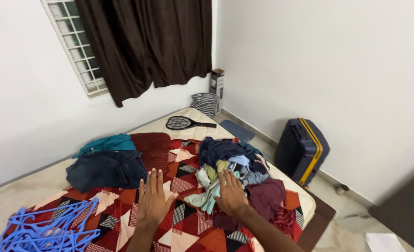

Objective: The person buttons a plaid shirt laid on the bed, places it on a hanger, and hangs it in a closet. They then repeat the process with a second plaid shirt, buttoning it and placing it on a hanger.

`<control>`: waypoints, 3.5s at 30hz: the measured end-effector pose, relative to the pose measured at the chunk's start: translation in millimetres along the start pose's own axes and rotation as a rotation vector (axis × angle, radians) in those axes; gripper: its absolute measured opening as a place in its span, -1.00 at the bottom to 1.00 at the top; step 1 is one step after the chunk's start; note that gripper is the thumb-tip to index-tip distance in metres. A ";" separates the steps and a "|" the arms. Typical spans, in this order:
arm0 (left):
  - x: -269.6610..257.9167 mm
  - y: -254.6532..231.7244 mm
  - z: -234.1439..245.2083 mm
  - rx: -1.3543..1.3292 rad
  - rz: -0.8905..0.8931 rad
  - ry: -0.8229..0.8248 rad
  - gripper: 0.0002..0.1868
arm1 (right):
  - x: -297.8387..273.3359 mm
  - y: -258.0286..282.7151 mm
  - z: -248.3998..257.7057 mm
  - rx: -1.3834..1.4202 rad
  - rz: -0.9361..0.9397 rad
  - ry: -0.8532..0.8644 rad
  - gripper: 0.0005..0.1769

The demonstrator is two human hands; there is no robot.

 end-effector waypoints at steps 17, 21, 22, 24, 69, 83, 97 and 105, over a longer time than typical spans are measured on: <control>7.4 -44.3 -51.7 -0.026 0.155 0.001 0.08 | 131.8 -107.8 -63.8 -0.084 0.047 0.048 0.02; 7.2 -42.8 -71.8 -0.032 0.206 0.118 0.10 | 163.3 -127.1 -83.5 -0.090 0.068 0.027 0.07; 7.6 -42.1 -75.6 -0.036 0.207 0.071 0.10 | 170.1 -131.8 -88.6 -0.083 0.085 0.017 0.06; 5.4 -41.7 -84.6 -0.051 0.211 -0.021 0.09 | 184.1 -141.0 -98.9 -0.074 0.120 0.002 0.03; -165.0 -34.3 -265.2 0.100 0.292 -0.168 0.12 | 382.3 -289.5 -238.4 0.277 0.404 0.012 -0.81; -77.3 -39.0 -138.3 -0.040 0.050 0.086 0.13 | 186.7 -194.9 -226.3 0.593 0.243 0.369 -0.82; -0.9 -79.9 0.6 -0.376 -0.223 0.207 0.11 | 80.2 4.3 -67.0 0.870 0.685 0.388 -0.82; -7.7 -24.7 15.6 -0.538 0.008 -0.210 -0.77 | 80.4 81.8 -42.7 0.978 0.708 0.419 -0.82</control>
Point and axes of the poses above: each hand's wrist, its own x-axis towards the middle knuckle, its own z-axis out of the back of the hand, y = z × x, the point moved 1 cm from there along x, towards the middle knuckle, and after that the axes turned 12 degrees about -z, right-handed, at the moved point
